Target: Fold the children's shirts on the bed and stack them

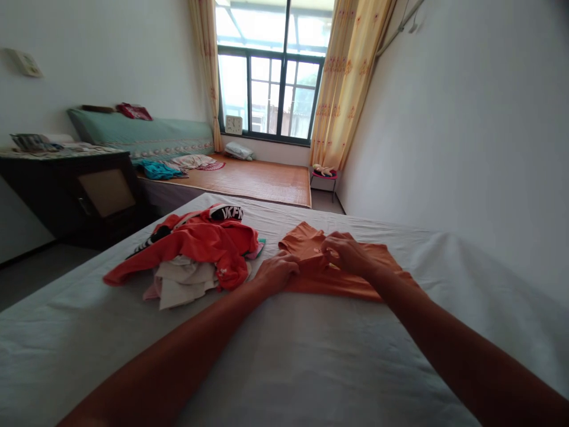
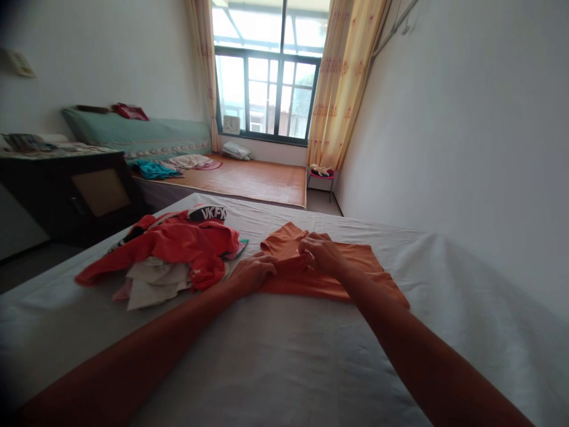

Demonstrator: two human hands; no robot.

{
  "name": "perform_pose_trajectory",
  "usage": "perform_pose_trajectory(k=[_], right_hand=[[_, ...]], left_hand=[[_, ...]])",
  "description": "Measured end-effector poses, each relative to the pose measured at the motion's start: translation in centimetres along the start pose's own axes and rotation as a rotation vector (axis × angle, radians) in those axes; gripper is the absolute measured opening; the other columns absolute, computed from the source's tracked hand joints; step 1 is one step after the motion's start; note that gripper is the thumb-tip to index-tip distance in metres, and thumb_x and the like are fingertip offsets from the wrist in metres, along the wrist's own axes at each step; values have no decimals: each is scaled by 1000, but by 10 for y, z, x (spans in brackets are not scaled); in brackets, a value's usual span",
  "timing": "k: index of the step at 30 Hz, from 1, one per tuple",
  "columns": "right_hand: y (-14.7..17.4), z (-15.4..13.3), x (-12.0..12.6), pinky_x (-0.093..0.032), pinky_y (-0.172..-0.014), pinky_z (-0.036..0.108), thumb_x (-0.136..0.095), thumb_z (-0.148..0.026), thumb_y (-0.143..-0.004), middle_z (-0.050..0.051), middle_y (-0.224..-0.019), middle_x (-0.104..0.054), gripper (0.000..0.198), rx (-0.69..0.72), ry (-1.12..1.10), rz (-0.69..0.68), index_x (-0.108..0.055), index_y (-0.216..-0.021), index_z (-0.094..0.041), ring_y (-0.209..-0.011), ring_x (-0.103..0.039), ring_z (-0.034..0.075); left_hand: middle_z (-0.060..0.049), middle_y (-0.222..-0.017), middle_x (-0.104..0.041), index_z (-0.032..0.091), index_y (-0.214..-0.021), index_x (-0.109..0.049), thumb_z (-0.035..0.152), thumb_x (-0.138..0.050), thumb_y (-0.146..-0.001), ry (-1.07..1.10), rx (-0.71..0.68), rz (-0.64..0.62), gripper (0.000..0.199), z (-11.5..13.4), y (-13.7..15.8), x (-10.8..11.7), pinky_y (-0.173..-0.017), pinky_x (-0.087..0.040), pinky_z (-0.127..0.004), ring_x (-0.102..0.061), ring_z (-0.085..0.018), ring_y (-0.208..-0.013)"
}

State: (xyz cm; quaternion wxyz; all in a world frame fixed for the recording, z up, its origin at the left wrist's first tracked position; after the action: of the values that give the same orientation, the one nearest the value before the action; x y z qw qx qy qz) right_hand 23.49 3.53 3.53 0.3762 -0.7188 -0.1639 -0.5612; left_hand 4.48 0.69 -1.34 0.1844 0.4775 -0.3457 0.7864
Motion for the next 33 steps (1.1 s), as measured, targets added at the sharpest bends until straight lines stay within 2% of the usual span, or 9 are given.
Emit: perform_pose_trajectory(k=[4,7,10,12,17,21,25,30,33], right_hand=[[38,-27,-12,-41,-80,32,-53,-26,-87,6,-92,-67,12,10,-137,-76,-64,-89,-22,-86,-57,19],[55,-33,-14,-45,-71,27,-55,-36,-87,4,-90,-67,19,-83,-368,-94,-63,-95,-21,-79,-59,16],[59,-14,-7,-47,-69,26,-46,-37,-92,4,-88,-68,25,-277,-449,94,-63,-97,-20,-78,-61,16],[55,-2,-4,-48,-76,29,-43,-31,-93,6,-95,-68,25,-320,-400,199,-63,-101,-21,-85,-62,18],[33,8,-24,-40,-99,40,-43,-5,-80,6,-121,-63,43,-136,-297,89,-64,-113,-24,-113,-54,21],[26,20,-39,-46,-91,36,-46,-4,-74,4,-108,-69,40,-130,-384,-13,-70,-100,-23,-102,-61,21],[34,39,-38,-48,-79,34,-46,-8,-77,4,-86,-71,31,-198,-340,62,-71,-90,-20,-82,-63,20],[45,40,-33,-46,-86,36,-44,-3,-73,4,-94,-70,35,-129,-289,124,-72,-82,-22,-92,-61,20],[43,26,-25,-44,-91,38,-44,-5,-78,5,-103,-69,35,-131,-255,229,-71,-90,-23,-100,-59,20]], left_hand=[[0,-103,-68,23,-78,-71,10,-50,-79,52,45,10,24,-12,-2,-2,-85,-43,-29,-54,-19,-99],[-1,-98,-69,20,-65,-68,5,-50,-73,72,131,71,25,-24,-4,1,-86,-42,-31,-56,-19,-95],[-3,-96,-68,19,-68,-68,3,-48,-74,66,153,165,26,-22,-6,8,-89,-42,-33,-55,-19,-95],[-4,-100,-67,19,-81,-69,5,-46,-79,65,71,160,27,-8,-8,8,-91,-42,-32,-54,-19,-99],[-2,-113,-65,24,-104,-67,15,-47,-88,68,-147,17,27,26,-7,-12,-95,-41,-29,-54,-18,-105],[-3,-116,-64,24,-112,-64,19,-45,-91,57,-122,18,28,20,-4,-21,-94,-42,-28,-55,-17,-107],[-4,-113,-65,23,-112,-66,24,-44,-93,66,-75,5,29,4,-6,-26,-94,-43,-27,-57,-17,-105],[-6,-118,-62,23,-103,-70,20,-48,-90,5,-19,83,26,-2,-10,-23,-100,-40,-32,-53,-20,-112],[-6,-121,-60,23,-108,-67,16,-51,-88,-27,-95,101,27,11,-10,-19,-102,-38,-36,-49,-21,-116]])
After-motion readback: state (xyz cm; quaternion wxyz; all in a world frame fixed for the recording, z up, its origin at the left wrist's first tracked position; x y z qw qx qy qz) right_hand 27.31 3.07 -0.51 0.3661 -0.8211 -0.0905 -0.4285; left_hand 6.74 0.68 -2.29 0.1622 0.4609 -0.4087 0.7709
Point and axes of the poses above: each hand's wrist, its own y-axis away from the middle knuckle, its own x-axis out of the back of the hand, z = x × y, the point moved 5 cm from there along -y, towards the middle knuckle
